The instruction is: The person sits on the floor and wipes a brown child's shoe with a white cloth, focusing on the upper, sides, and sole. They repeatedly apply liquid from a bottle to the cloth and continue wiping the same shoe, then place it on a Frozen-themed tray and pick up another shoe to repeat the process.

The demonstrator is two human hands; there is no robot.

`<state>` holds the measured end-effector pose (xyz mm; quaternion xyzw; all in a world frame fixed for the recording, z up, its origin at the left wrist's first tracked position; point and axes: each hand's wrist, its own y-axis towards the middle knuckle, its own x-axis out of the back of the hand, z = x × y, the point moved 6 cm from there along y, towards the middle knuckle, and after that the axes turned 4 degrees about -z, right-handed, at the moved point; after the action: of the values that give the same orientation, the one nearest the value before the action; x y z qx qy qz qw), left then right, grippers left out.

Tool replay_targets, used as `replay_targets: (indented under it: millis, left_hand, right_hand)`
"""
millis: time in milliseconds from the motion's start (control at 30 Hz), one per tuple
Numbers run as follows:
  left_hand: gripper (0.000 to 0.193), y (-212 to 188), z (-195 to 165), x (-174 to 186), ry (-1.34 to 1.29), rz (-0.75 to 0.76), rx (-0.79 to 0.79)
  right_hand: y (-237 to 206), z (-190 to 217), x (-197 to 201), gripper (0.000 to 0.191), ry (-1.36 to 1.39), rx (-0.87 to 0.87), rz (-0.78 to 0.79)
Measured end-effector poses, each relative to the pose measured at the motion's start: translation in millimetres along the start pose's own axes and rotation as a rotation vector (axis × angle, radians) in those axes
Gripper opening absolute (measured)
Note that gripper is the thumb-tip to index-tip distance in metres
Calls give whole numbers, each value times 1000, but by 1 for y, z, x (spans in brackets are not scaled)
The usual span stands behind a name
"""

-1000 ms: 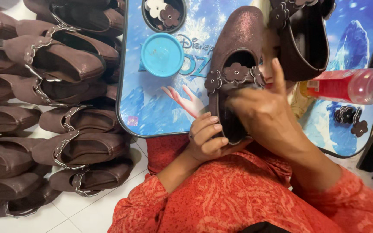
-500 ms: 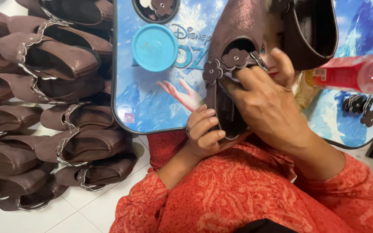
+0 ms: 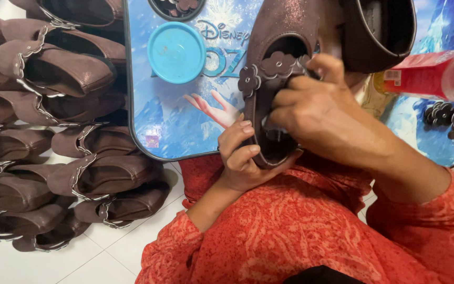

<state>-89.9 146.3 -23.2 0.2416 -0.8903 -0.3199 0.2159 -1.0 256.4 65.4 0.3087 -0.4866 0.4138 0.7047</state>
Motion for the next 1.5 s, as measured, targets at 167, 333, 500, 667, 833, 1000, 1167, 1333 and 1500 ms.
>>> replay_targets:
  millis: [167, 333, 500, 667, 833, 1000, 1167, 1333, 1500]
  left_hand:
    - [95, 4, -3, -3, -13, -8, 4]
    - [97, 5, -5, -5, 2, -17, -5]
    - [99, -1, -9, -7, 14, -4, 3]
    - [94, 4, -6, -1, -172, 52, 93]
    - [69, 29, 2, 6, -112, 188, 368]
    - [66, 76, -15, -13, 88, 345, 196]
    - [74, 92, -31, -30, 15, 482, 224]
    - [64, 83, -44, -25, 67, 540, 155]
    - [86, 68, -55, -23, 113, 537, 59]
  right_hand:
    - [-5, -1, 3, 12, 68, 28, 51]
    - [-10, -5, 6, 13, 25, -32, -69]
    - [-22, -11, -5, 12, 108, -36, -55]
    - [-40, -15, 19, 14, 439, -13, -75]
    - [-93, -27, 39, 22, 885, -498, -307]
    - [-125, -27, 20, 23, 698, -566, -337]
    - [-130, -32, 38, 20, 624, -518, -471]
    - [-119, -42, 62, 13, 446, -484, -750]
    - [-68, -41, 42, 45, 249, -308, -418]
